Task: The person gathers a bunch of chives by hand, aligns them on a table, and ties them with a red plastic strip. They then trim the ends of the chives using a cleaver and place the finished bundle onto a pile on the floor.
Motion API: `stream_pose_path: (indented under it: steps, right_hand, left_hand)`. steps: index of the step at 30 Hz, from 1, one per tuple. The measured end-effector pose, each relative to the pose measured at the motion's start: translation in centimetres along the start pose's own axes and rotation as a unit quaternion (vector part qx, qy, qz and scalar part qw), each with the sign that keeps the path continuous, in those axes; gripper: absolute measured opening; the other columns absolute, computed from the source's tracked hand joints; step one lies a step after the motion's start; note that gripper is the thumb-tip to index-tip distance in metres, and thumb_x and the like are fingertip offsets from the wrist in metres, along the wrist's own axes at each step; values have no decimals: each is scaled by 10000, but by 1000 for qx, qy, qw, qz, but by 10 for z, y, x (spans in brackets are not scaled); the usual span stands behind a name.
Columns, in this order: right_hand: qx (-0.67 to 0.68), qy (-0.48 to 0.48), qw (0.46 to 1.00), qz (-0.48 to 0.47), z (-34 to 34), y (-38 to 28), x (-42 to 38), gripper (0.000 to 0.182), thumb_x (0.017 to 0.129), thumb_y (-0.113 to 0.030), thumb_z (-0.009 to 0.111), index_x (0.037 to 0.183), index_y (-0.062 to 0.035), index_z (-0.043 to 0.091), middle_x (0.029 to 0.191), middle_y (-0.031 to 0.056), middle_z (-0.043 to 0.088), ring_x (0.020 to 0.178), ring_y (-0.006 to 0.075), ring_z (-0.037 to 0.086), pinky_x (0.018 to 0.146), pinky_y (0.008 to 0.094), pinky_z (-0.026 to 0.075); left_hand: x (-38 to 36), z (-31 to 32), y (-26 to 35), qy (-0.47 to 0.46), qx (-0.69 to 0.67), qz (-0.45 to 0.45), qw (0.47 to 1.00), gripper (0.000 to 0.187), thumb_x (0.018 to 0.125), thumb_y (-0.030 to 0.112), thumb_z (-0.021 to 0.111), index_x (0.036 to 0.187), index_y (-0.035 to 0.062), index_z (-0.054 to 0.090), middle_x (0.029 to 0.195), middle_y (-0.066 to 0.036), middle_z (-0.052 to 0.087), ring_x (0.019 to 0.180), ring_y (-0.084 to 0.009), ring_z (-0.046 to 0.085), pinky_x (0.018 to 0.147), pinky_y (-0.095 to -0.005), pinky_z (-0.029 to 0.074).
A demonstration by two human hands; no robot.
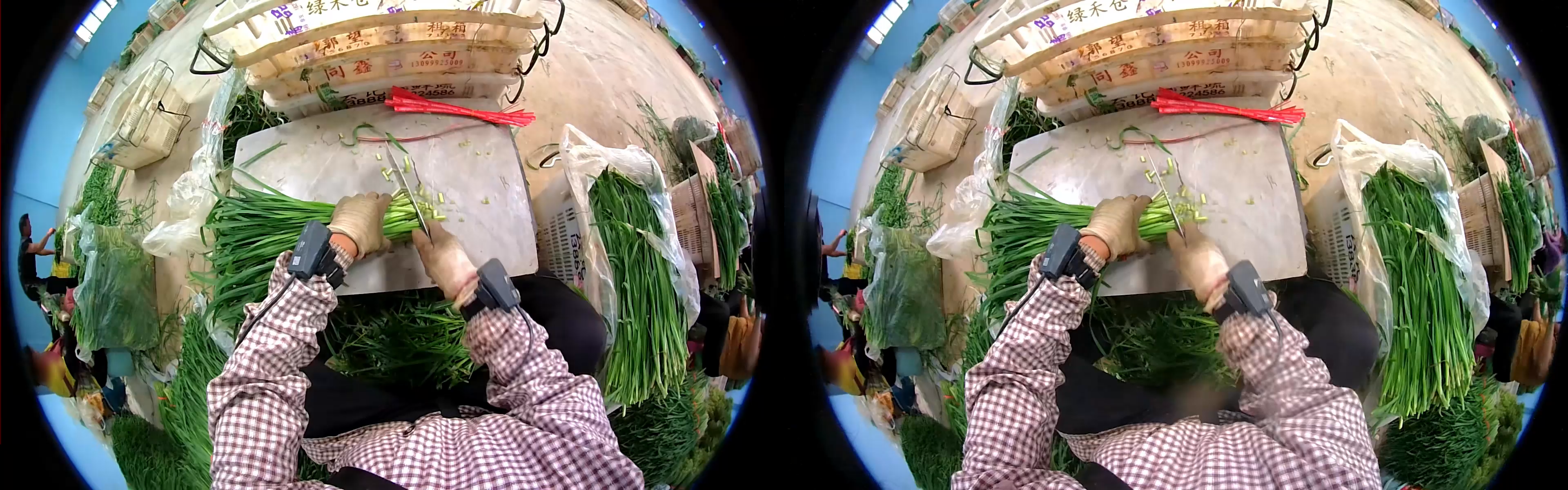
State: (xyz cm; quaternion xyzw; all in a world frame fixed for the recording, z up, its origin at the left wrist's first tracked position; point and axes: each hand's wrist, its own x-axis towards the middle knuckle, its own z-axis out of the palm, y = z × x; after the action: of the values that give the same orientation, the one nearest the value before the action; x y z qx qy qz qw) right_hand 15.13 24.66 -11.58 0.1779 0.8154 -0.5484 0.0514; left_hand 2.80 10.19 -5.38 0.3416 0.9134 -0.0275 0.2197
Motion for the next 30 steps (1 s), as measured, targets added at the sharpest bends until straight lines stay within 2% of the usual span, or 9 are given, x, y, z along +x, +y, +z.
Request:
stream_pose_path:
  steps: [6,11,14,19,22,23,25,27,30]
  right_hand:
    - [206,-112,943,235,-41,-34,21,278,999,-334,502,945,-63,535,643,-5,479,442,115,424,391,288,365]
    - [61,-149,977,139,-70,-25,-74,341,952,-368,568,1028,-41,621,665,42,548,534,143,526,495,299,438]
    - [-128,-23,991,-9,-84,3,-62,318,920,-340,600,1081,-67,615,890,155,684,808,320,670,719,397,518]
    - [-314,-1,949,-26,-96,3,35,228,894,-260,613,1077,-124,631,927,163,685,842,371,652,742,418,521]
    - [-132,-42,984,-108,-82,19,40,345,921,-235,578,1244,-115,577,914,194,679,833,337,667,743,410,520]
    - [-102,-95,985,-101,-72,34,42,363,934,-228,567,1265,-80,568,1000,184,671,902,315,659,788,398,518]
    - [-137,-218,961,-102,-71,37,18,398,935,-216,584,1301,-58,568,1103,159,677,970,262,663,845,365,522]
    - [-250,-353,889,-149,-88,7,-34,439,913,-204,639,1331,-84,585,1136,129,705,966,200,687,867,325,534]
    - [-215,-272,920,-182,-102,-16,-77,379,881,-124,672,1253,-63,628,1044,120,724,904,136,674,814,287,537]
  left_hand:
    - [-18,5,12,-1,8,3,1000,782,642,374,862,1282,71,530,1153,-152,626,1042,-336,626,901,-427,509]
    - [-67,23,-5,76,45,18,996,1104,607,518,863,1477,81,342,1375,-157,520,1293,-318,480,1113,-432,350]
    - [-88,30,-19,116,161,-26,980,1185,601,570,844,1518,101,257,1414,-138,493,1383,-285,391,1192,-494,190]
    - [-79,23,-31,23,80,-34,996,1013,625,502,838,1447,114,390,1309,-116,572,1280,-256,498,1196,-475,202]
    - [-109,-13,-35,91,9,-57,994,865,636,430,852,1352,112,486,1217,-110,618,1180,-250,573,1206,-490,180]
    - [-120,11,-72,295,-94,55,949,884,618,366,885,1347,80,473,1180,-99,625,1140,-236,587,1209,-486,184]
    - [-166,-18,-94,458,-165,112,867,907,596,293,918,1340,50,460,1175,-100,614,1134,-242,582,1213,-478,169]
    - [-219,-38,-113,439,-476,48,761,856,640,169,915,1349,37,453,1213,-77,613,1115,-207,595,1025,-384,467]
    - [-288,-44,-159,568,-465,35,678,649,665,104,895,1231,54,579,1122,-35,660,1029,-182,625,916,-320,523]
